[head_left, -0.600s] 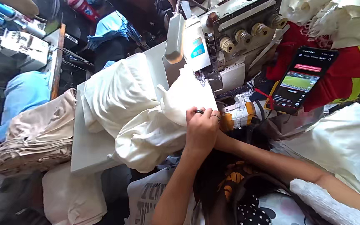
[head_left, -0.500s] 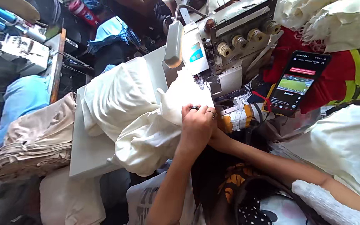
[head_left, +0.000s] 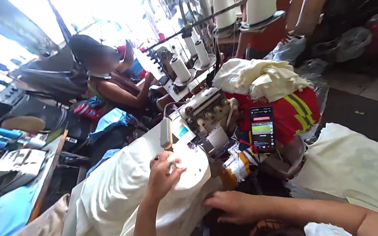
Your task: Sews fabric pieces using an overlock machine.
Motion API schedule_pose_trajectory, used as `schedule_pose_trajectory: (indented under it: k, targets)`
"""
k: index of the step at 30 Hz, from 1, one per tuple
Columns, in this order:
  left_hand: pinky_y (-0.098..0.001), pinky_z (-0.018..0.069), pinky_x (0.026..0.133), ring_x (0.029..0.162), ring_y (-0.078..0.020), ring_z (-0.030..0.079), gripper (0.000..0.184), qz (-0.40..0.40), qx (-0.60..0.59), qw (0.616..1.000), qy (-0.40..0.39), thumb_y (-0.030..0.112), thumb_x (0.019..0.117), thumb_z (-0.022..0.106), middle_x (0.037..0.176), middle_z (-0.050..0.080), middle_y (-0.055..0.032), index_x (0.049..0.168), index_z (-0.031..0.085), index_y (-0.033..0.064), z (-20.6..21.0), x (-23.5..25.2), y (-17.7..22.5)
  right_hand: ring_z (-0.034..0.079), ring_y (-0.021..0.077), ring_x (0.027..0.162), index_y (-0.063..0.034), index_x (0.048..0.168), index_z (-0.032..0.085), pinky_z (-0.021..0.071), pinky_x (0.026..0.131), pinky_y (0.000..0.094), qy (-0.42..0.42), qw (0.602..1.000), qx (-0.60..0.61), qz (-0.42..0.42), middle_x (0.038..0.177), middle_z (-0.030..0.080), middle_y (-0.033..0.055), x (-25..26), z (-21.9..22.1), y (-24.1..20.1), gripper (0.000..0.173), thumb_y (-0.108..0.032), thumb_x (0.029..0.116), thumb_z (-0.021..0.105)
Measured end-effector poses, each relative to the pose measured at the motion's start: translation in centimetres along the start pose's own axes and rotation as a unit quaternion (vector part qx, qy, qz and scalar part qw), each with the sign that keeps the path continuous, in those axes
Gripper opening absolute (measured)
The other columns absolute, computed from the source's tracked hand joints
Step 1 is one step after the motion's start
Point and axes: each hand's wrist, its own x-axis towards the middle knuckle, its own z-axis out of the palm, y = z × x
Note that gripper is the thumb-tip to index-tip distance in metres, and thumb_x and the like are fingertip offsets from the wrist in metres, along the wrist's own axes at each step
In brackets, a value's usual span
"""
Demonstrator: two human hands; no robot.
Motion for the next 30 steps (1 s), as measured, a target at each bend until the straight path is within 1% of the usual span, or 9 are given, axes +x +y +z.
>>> schedule_pose_trajectory:
  k: [2, 4, 7, 9, 13, 16, 19, 22, 30]
  targets:
    - [-0.0503, 0.0343, 0.111, 0.119, -0.0179, 0.058, 0.027, 0.087, -0.004, 0.996, -0.011, 0.046, 0.0927, 0.07, 0.105, 0.068, 0.0007, 0.083, 0.068, 0.0207, -2.0, -0.9, 2.8, 0.061, 0.04, 0.125, -0.0051, 0.145, 0.053, 0.0534, 0.096, 0.0586, -0.064, 0.998, -0.023, 0.002, 0.145, 0.054, 0.0227, 1.2, 0.4, -0.1, 0.059, -0.003, 0.0902, 0.074]
    - [-0.0401, 0.0421, 0.111, 0.107, -0.0114, 0.065, 0.029, 0.164, -0.057, 0.983, -0.065, 0.039, 0.1009, 0.063, 0.094, 0.07, 0.0022, 0.08, 0.063, 0.018, -4.0, -1.7, 7.4, 0.062, 0.0409, 0.122, -0.0037, 0.144, 0.055, 0.0535, 0.095, 0.0606, -0.091, 0.994, -0.062, -0.005, 0.144, 0.055, 0.0231, 3.4, 1.0, -0.9, 0.063, -0.006, 0.0859, 0.08]
    - [-0.0411, 0.0514, 0.094, 0.079, -0.0223, 0.067, 0.035, 0.216, 0.008, 0.954, -0.209, 0.026, 0.1044, 0.056, 0.074, 0.066, -0.0066, 0.075, 0.064, 0.0089, -6.0, -3.8, 16.4, 0.069, 0.0395, 0.099, 0.008, 0.109, 0.072, 0.0531, 0.09, 0.0572, -0.014, 0.995, -0.097, -0.029, 0.105, 0.072, 0.0255, 7.8, 1.8, -2.9, 0.036, -0.01, 0.0803, 0.082]
    - [-0.0462, 0.0561, 0.087, 0.074, -0.0272, 0.071, 0.034, 0.18, 0.186, 0.934, -0.248, 0.026, 0.1016, 0.058, 0.074, 0.069, -0.0099, 0.077, 0.071, 0.0068, -6.4, -5.3, 19.9, 0.066, 0.043, 0.109, 0.0137, 0.114, 0.068, 0.0486, 0.1, 0.0564, -0.06, 0.993, -0.1, 0.029, 0.113, 0.069, 0.0309, 9.9, 1.3, -4.0, 0.032, -0.01, 0.0925, 0.071]
    - [-0.0554, 0.0558, 0.081, 0.08, -0.0341, 0.072, 0.041, 0.043, 0.342, 0.935, -0.085, 0.04, 0.1003, 0.057, 0.086, 0.072, -0.0151, 0.09, 0.074, 0.0045, -10.8, -7.0, 15.5, 0.061, 0.0415, 0.121, -0.0002, 0.128, 0.067, 0.0449, 0.104, 0.0638, -0.167, 0.975, -0.141, 0.04, 0.126, 0.066, 0.0241, 12.8, -0.1, -4.8, 0.034, -0.018, 0.0985, 0.067]
    - [-0.0599, 0.051, 0.094, 0.101, -0.0343, 0.071, 0.035, -0.037, 0.309, 0.949, -0.056, 0.031, 0.1048, 0.055, 0.111, 0.074, -0.0163, 0.12, 0.074, 0.0047, -14.5, -8.6, 10.5, 0.07, 0.0375, 0.098, -0.0053, 0.116, 0.074, 0.051, 0.089, 0.0659, -0.196, 0.973, -0.118, 0.032, 0.104, 0.073, 0.0178, 11.1, -3.4, -4.8, 0.022, -0.017, 0.1024, 0.061]
    - [-0.0604, 0.0499, 0.092, 0.098, -0.0339, 0.071, 0.027, -0.046, 0.26, 0.964, -0.026, 0.023, 0.103, 0.059, 0.105, 0.073, -0.0167, 0.11, 0.075, 0.0027, -14.4, -8.9, 8.1, 0.07, 0.0247, 0.073, -0.0057, 0.104, 0.075, 0.0595, 0.072, 0.0506, 0.033, 0.994, -0.099, 0.011, 0.087, 0.073, 0.0105, 9.4, -5.9, -3.9, 0.018, -0.016, 0.1017, 0.061]
    - [-0.0596, 0.0468, 0.094, 0.098, -0.0335, 0.069, 0.025, -0.053, 0.241, 0.969, 0.003, 0.023, 0.1009, 0.062, 0.103, 0.072, -0.017, 0.103, 0.075, 0.0012, -13.9, -8.0, 8.0, 0.069, 0.0242, 0.081, -0.0064, 0.103, 0.075, 0.0578, 0.072, 0.0468, 0.2, 0.963, -0.177, -0.023, 0.09, 0.07, 0.01, 10.4, -7.7, -3.5, 0.018, -0.019, 0.1013, 0.062]
    - [-0.0571, 0.0409, 0.088, 0.082, -0.0293, 0.061, 0.022, -0.027, 0.253, 0.967, 0.006, 0.025, 0.0971, 0.068, 0.086, 0.062, -0.0122, 0.099, 0.079, 0.0065, -13.1, -7.2, 8.9, 0.066, 0.0287, 0.085, -0.0083, 0.1, 0.069, 0.0547, 0.065, 0.0476, 0.145, 0.959, -0.243, -0.008, 0.098, 0.062, 0.0123, 12.0, -7.6, -4.3, 0.017, -0.025, 0.0957, 0.071]
